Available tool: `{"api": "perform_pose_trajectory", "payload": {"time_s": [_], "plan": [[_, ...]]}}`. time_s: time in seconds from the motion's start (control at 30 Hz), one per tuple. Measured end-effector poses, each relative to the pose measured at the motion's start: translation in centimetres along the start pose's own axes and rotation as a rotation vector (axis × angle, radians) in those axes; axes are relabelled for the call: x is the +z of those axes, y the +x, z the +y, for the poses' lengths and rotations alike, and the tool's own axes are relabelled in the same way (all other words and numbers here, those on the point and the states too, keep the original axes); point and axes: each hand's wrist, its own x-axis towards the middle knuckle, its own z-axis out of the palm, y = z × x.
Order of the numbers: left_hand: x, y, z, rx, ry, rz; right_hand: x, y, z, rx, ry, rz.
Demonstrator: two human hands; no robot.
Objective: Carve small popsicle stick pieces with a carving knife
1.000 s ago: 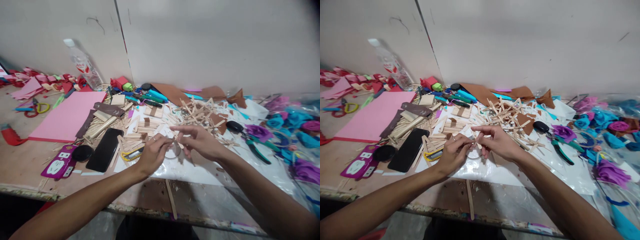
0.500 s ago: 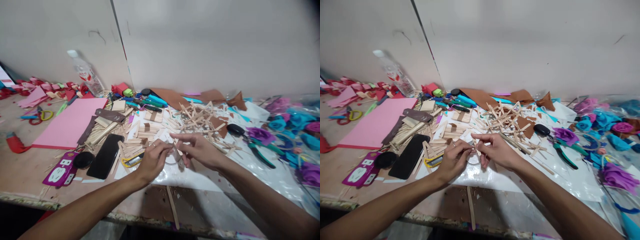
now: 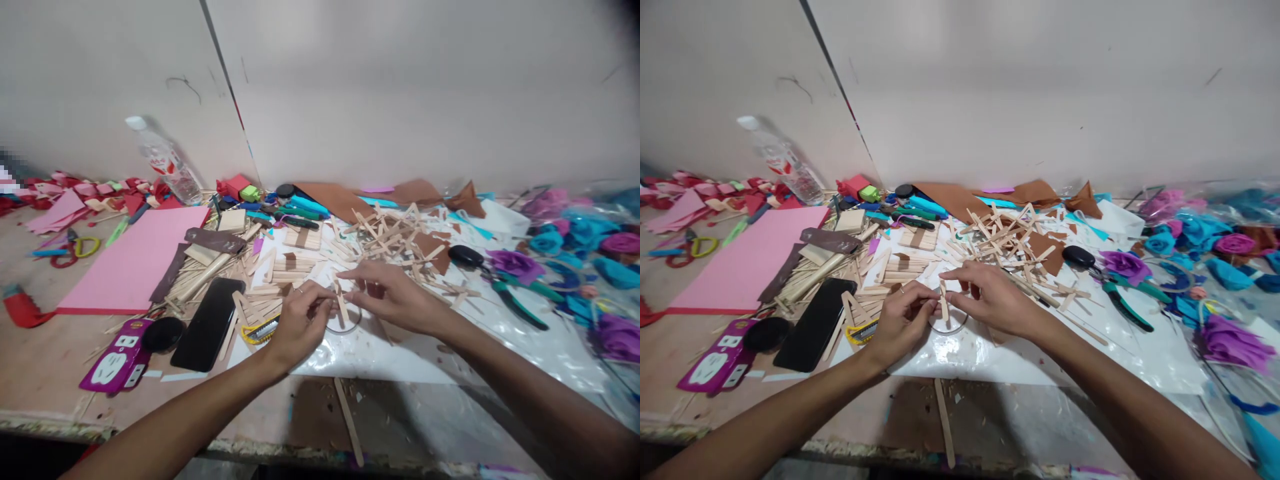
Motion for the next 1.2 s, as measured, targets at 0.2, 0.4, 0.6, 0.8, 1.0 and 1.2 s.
{"api": "perform_pose_trajectory", "payload": {"time_s": [0.2,0.4,0.6,0.8,1.0,1.2], "plan": [[-0.1,0.0,0.0,-0.044,0.0,-0.008,1.2,0.2,1.9,-0.274,-0.125,-0.042],[-0.3,-0.1,-0.1,-0.087,-0.006,-0.03,1.7,0.2,2.1,-0.276,-0.074,-0.049],[-0.5,-0.1,-0.2,-0.098,0.015,-0.04,1.6,0.3,2.0,-0.255,-0.057,-0.073],[-0.4,0.0,-0.4,-0.102,0.027,-0.049,1.3,0.3,2.1,-0.239,-0.06,-0.097],[-0.5,0.0,-0.2,-0.107,0.029,-0.056,1.4,0.2,1.7,-0.218,-0.047,-0.128],[-0.3,-0.1,-0.3,-0.112,0.021,-0.047,1.4,0.2,1.6,-0.196,-0.048,-0.136]]}}
